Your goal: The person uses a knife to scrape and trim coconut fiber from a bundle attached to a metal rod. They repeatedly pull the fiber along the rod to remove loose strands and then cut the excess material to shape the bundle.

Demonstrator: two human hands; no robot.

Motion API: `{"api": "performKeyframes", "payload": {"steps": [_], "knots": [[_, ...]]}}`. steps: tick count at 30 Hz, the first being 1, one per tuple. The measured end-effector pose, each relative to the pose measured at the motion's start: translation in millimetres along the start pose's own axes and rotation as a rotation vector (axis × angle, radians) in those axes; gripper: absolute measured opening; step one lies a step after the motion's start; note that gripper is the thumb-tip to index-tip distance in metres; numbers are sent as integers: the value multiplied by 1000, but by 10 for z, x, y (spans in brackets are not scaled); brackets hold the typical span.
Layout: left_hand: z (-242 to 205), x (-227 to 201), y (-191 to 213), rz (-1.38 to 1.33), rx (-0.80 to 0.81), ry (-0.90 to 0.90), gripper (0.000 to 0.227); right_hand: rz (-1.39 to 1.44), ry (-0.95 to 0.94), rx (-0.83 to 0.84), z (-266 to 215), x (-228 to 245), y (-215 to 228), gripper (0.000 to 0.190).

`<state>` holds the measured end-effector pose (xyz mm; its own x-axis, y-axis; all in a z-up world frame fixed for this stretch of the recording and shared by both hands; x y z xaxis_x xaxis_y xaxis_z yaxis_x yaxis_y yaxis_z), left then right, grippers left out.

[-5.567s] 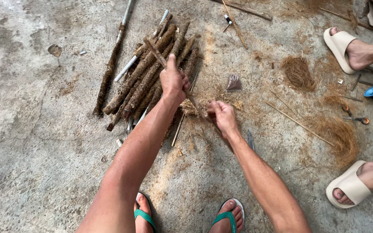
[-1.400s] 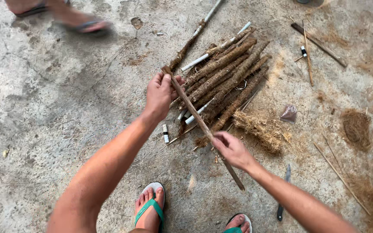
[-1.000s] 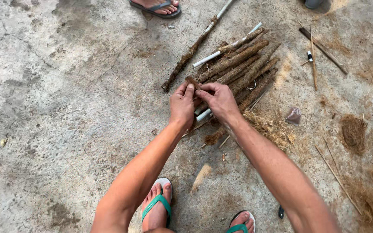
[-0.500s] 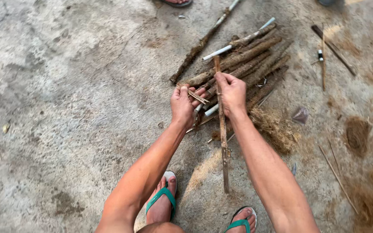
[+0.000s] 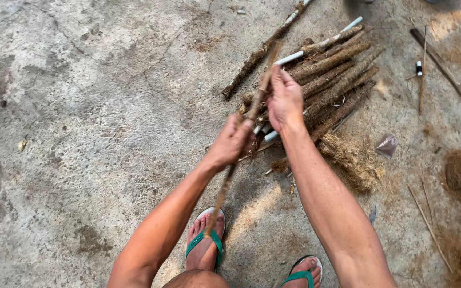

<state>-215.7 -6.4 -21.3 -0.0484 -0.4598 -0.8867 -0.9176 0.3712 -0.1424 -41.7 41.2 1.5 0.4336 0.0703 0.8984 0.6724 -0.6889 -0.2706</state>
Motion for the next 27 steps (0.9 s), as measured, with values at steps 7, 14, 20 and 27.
{"api": "performKeyframes", "payload": {"steps": [7, 14, 20, 27], "knots": [[135, 248, 1401, 610, -546, 69, 41, -670, 313, -84, 11, -77, 419, 26], [201, 1136, 2248, 1062, -842, -110, 60, -1072, 236, 142, -398, -605, 618, 24], [94, 1192, 1706, 1297, -937, -440, 74, -1244, 169, 272, -821, -1361, 578, 34], [-42, 1424, 865, 741, -641, -484, 46, -1187, 230, 42, -859, -1656, 660, 40]]}}
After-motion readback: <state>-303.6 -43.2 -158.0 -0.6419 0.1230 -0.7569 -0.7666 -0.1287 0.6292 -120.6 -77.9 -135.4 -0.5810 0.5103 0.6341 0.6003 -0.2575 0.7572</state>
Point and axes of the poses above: each hand's wrist, its own z-axis towards the middle knuckle, its own y-axis out of the back of the hand, x = y × z, the point moved 3 cm from there along z, towards the middle knuckle, and after that the axes turned 14 degrees about -x, right-handed, at the moved point
